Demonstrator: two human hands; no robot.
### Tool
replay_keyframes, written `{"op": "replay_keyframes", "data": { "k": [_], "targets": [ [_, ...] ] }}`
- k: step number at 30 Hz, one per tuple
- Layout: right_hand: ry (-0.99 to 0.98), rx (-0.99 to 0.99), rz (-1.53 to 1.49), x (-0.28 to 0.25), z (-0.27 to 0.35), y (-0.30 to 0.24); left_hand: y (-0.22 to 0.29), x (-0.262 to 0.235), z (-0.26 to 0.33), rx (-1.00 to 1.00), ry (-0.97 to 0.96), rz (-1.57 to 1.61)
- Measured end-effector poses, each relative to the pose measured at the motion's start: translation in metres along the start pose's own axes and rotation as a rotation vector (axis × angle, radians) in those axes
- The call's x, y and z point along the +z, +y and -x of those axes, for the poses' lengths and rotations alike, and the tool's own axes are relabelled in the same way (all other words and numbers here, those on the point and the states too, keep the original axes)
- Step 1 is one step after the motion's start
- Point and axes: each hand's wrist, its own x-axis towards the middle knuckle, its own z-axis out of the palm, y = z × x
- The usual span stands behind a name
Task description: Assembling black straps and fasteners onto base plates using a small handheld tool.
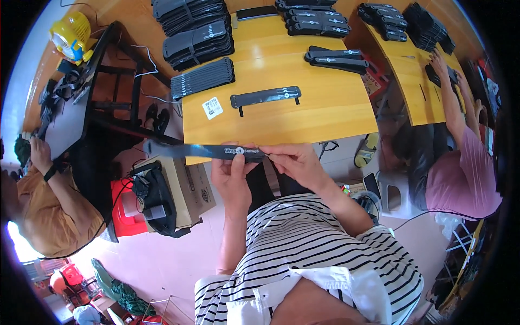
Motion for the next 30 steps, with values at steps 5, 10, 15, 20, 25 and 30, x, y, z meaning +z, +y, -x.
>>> {"op": "replay_keyframes", "data": {
  "k": [5,10,15,20,25,30],
  "targets": [
    [-0.148,0.128,0.059,-0.01,-0.003,-0.012,-0.001,-0.011,-0.002,-0.109,-0.08,0.13],
    [0.084,-0.168,0.298,0.01,0.007,-0.008,-0.003,-0.008,-0.002,-0.018,-0.038,0.026],
    [-0.085,-0.45,0.609,-0.002,0.007,-0.002,0.017,-0.021,-0.016,-0.362,-0.246,0.022],
    [-0.126,-0.437,0.561,-0.001,0.002,-0.005,0.011,-0.029,-0.02,-0.429,-0.268,0.067],
    [-0.086,-0.387,0.513,0.0,0.004,0.0,0.016,-0.02,-0.011,-0.465,-0.205,-0.061],
    [-0.242,0.206,-0.046,-0.004,0.004,-0.006,0.02,-0.029,-0.011,-0.465,-0.28,-0.043]
  ]
}}
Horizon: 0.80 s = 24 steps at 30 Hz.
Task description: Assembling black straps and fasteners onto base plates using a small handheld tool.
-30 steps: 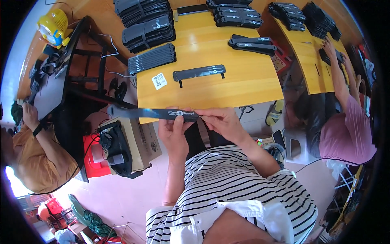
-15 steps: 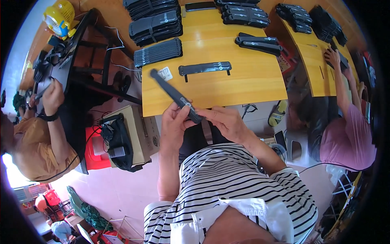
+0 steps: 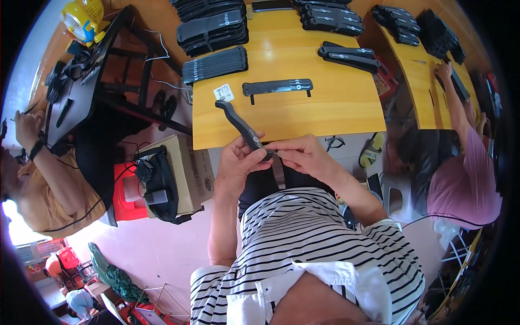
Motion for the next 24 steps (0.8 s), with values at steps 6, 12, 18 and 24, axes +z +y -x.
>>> {"op": "replay_keyframes", "data": {
  "k": [6,12,18,24],
  "targets": [
    [-0.11,0.253,-0.401,-0.002,-0.004,-0.007,-0.011,0.003,0.001,-0.063,-0.052,0.062],
    [0.185,-0.314,0.259,0.0,-0.004,0.003,-0.009,-0.008,-0.003,-0.059,-0.07,0.092],
    [-0.214,-0.472,0.67,-0.004,-0.005,-0.02,0.004,-0.007,0.002,-0.189,-0.262,-0.091],
    [-0.249,-0.058,0.149,-0.007,-0.003,-0.011,-0.015,-0.006,0.001,-0.24,-0.404,0.245]
  ]
}}
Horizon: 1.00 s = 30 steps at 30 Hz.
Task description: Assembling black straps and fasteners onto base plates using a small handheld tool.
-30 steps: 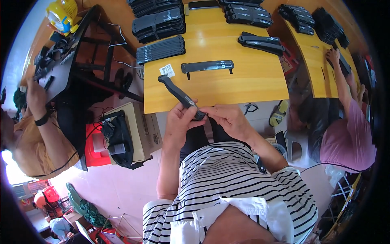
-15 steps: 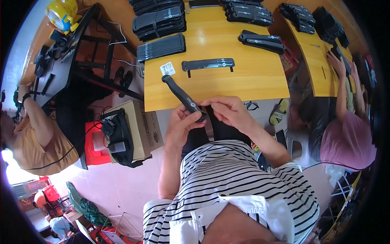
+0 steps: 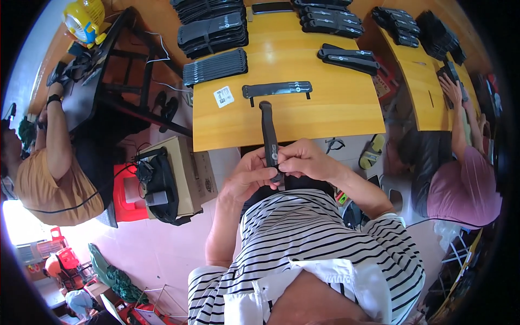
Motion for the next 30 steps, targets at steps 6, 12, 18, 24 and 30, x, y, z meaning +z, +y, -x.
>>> {"op": "replay_keyframes", "data": {
  "k": [6,12,18,24,30],
  "targets": [
    [0.217,0.358,-0.543,-0.008,0.0,-0.003,-0.003,0.01,-0.004,-0.005,-0.019,0.057],
    [0.335,0.099,-0.566,-0.037,0.002,0.0,-0.015,-0.005,-0.001,-0.179,-0.287,0.002],
    [0.027,0.142,-0.573,-0.013,-0.005,0.01,-0.015,0.0,-0.019,-0.134,0.015,-0.006],
    [0.538,0.241,-0.998,-0.027,0.003,0.003,-0.021,-0.002,-0.012,-0.099,-0.106,-0.227],
    [0.564,-0.287,-1.323,-0.13,0.038,-0.014,-0.01,-0.004,0.018,-0.206,-0.187,-0.434]
  ]
}}
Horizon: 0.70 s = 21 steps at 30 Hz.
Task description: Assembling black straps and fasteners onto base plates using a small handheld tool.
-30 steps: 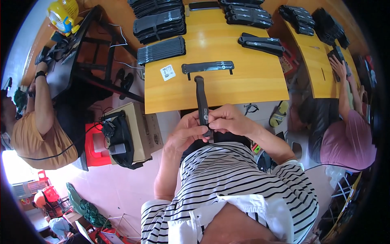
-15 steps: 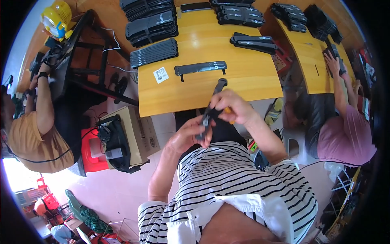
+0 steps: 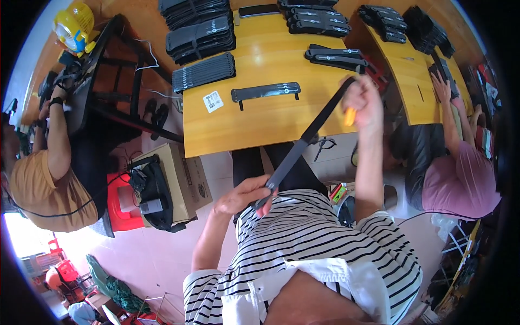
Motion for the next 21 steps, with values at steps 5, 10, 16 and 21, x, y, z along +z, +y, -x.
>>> {"op": "replay_keyframes", "data": {
  "k": [5,10,16,21],
  "targets": [
    [-0.045,-0.448,0.088,0.026,-0.004,-0.081,-0.015,-0.014,0.035,-0.043,-0.016,-0.055],
    [-0.132,-0.515,0.484,0.044,0.033,-0.098,-0.034,-0.026,0.064,0.285,0.551,0.304],
    [-0.024,-0.622,1.074,0.046,0.057,-0.039,-0.02,-0.081,0.04,0.412,0.93,0.204],
    [-0.034,-1.005,2.051,0.051,0.063,-0.016,-0.022,-0.107,-0.001,0.378,1.125,0.002]
  ]
}}
